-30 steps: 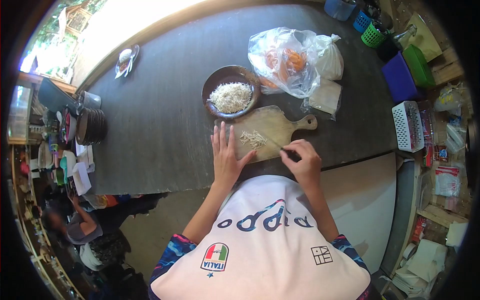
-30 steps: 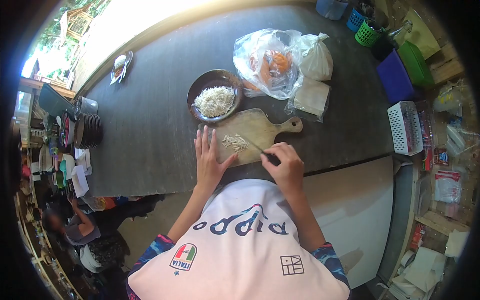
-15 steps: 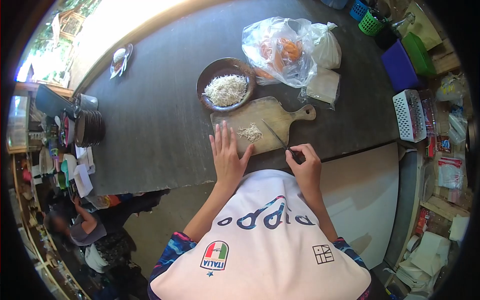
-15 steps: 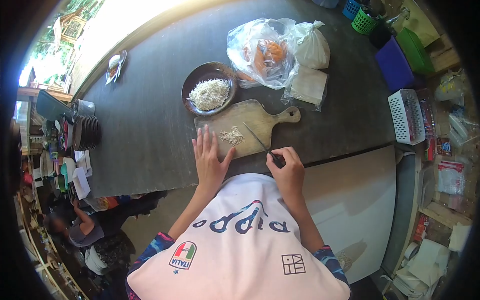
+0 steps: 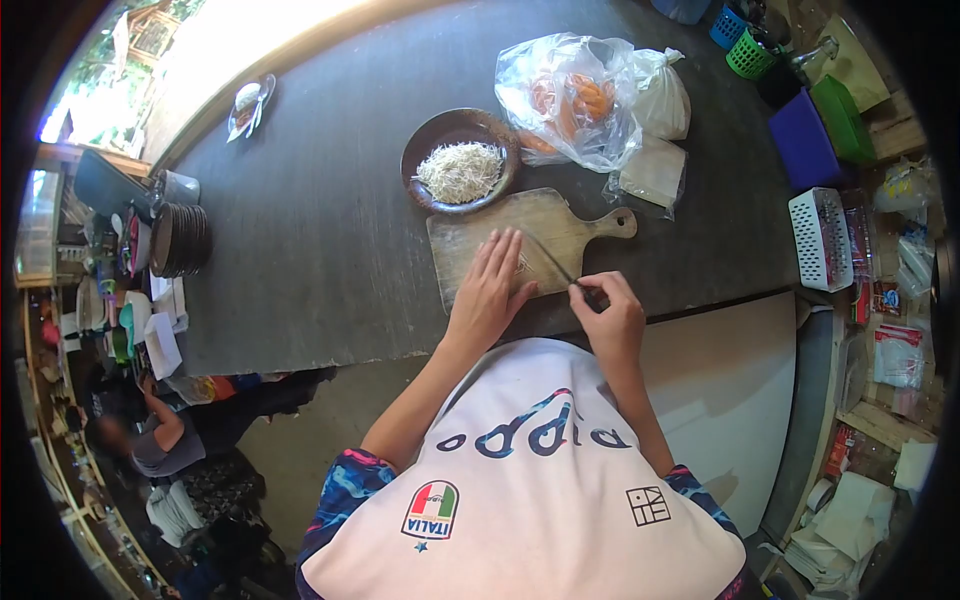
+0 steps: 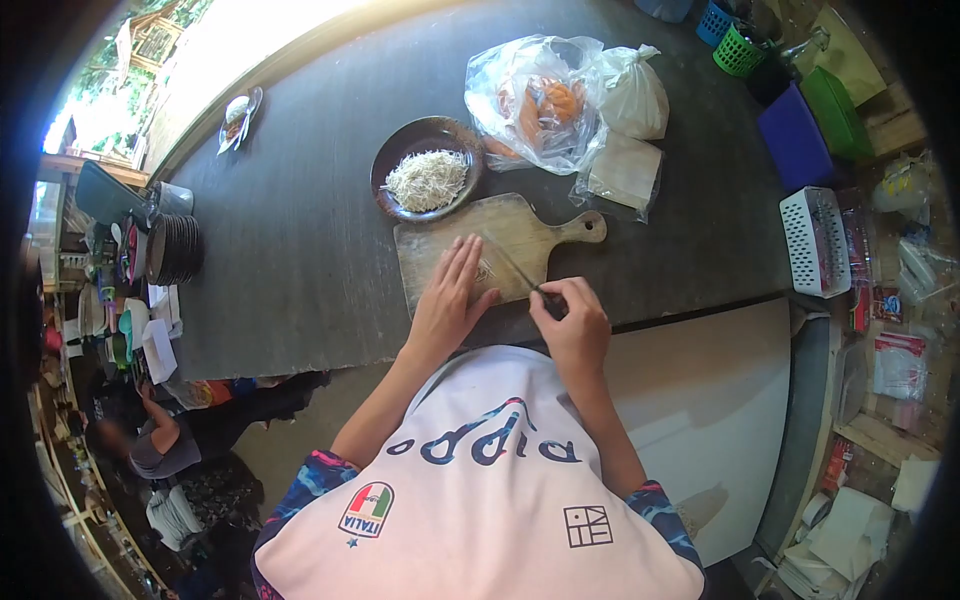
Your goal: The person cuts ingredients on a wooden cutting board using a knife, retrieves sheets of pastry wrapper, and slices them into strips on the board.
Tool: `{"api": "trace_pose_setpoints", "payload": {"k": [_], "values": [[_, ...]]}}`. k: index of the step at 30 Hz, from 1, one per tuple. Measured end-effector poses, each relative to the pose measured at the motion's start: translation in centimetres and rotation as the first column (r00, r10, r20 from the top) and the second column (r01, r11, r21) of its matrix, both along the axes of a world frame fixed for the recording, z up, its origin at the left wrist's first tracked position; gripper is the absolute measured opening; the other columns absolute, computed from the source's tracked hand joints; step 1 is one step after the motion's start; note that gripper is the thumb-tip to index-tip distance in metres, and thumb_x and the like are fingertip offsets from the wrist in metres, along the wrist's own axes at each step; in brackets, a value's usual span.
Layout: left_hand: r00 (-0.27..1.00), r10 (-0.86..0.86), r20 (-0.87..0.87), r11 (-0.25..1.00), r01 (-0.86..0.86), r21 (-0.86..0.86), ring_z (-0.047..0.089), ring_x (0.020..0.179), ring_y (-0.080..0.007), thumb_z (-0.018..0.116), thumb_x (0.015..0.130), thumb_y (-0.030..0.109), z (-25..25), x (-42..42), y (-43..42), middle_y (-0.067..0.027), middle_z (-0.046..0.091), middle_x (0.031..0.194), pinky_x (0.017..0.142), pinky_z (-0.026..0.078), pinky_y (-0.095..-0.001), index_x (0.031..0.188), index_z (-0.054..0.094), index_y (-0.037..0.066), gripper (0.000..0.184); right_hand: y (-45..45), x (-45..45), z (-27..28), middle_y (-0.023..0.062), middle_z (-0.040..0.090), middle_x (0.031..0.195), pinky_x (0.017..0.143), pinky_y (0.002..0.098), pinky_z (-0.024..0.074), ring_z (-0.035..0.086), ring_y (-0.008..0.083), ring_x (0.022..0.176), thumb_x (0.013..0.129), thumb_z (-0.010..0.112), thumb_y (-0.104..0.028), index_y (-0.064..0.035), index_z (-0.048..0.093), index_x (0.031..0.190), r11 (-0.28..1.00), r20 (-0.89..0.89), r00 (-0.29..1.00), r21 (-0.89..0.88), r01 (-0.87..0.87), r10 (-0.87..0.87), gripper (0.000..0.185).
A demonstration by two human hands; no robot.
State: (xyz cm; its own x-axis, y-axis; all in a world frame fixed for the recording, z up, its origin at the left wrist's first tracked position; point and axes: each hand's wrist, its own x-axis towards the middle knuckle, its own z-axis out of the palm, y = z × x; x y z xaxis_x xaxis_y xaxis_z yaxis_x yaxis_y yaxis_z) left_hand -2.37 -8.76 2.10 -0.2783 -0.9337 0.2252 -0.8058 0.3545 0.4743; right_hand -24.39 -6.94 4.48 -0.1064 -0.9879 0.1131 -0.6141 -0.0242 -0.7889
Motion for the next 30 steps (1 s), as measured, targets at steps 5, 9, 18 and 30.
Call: {"api": "trace_pose_setpoints", "payload": {"k": [5,9,18,30], "values": [[0.973,-0.123,0.197,0.992,0.121,0.024,0.047,0.158,-0.0344,0.07,0.095,0.004,0.4,-0.2,0.9,-0.0161,0.051,0.169,0.122,0.051,-0.0444,0.159,0.056,0.001,0.066,-0.8,-0.8,0.6,0.0066,0.074,0.098,0.076,0.0385,0.0581,0.073,0.025,0.081,0.092,0.086,-0.017,-0.0069,0.078,0.101,0.997,0.033,0.997,-0.029,0.067,-0.066,0.016],[0.938,-0.202,0.282,0.979,0.187,0.08,0.052,0.153,-0.0318,0.067,0.087,0.0,1.3,0.4,1.4,-0.0137,0.054,0.166,0.116,0.057,-0.0396,0.157,0.059,0.001,0.07,-0.7,-0.7,0.0,0.0067,0.074,0.099,0.077,0.038,0.0582,0.073,0.0243,0.082,0.092,0.087,-0.017,-0.0063,0.078,0.101,0.999,0.036,0.999,-0.026,0.038,-0.037,0.017],[0.945,-0.191,0.267,0.978,0.158,0.139,0.061,0.138,-0.0283,0.069,0.085,0.0,1.8,-0.1,0.9,-0.0096,0.063,0.149,0.104,0.062,-0.0369,0.144,0.069,0.0,0.059,-0.7,-0.8,0.1,0.0065,0.075,0.099,0.077,0.0378,0.0582,0.073,0.0236,0.082,0.092,0.087,-0.017,-0.0062,0.079,0.102,0.999,0.066,0.997,-0.022,0.044,-0.042,0.017],[0.968,0.129,-0.213,0.992,-0.125,0.031,0.074,0.108,-0.0359,0.078,0.089,-0.004,4.3,3.6,-6.1,-0.0142,0.077,0.119,0.098,0.06,-0.0454,0.112,0.083,0.001,0.024,-0.7,-1.0,-0.3,0.0063,0.075,0.099,0.077,0.0377,0.0581,0.072,0.0223,0.082,0.092,0.087,-0.017,-0.006,0.079,0.103,0.998,0.085,0.995,-0.043,0.049,-0.046,0.017]]}}
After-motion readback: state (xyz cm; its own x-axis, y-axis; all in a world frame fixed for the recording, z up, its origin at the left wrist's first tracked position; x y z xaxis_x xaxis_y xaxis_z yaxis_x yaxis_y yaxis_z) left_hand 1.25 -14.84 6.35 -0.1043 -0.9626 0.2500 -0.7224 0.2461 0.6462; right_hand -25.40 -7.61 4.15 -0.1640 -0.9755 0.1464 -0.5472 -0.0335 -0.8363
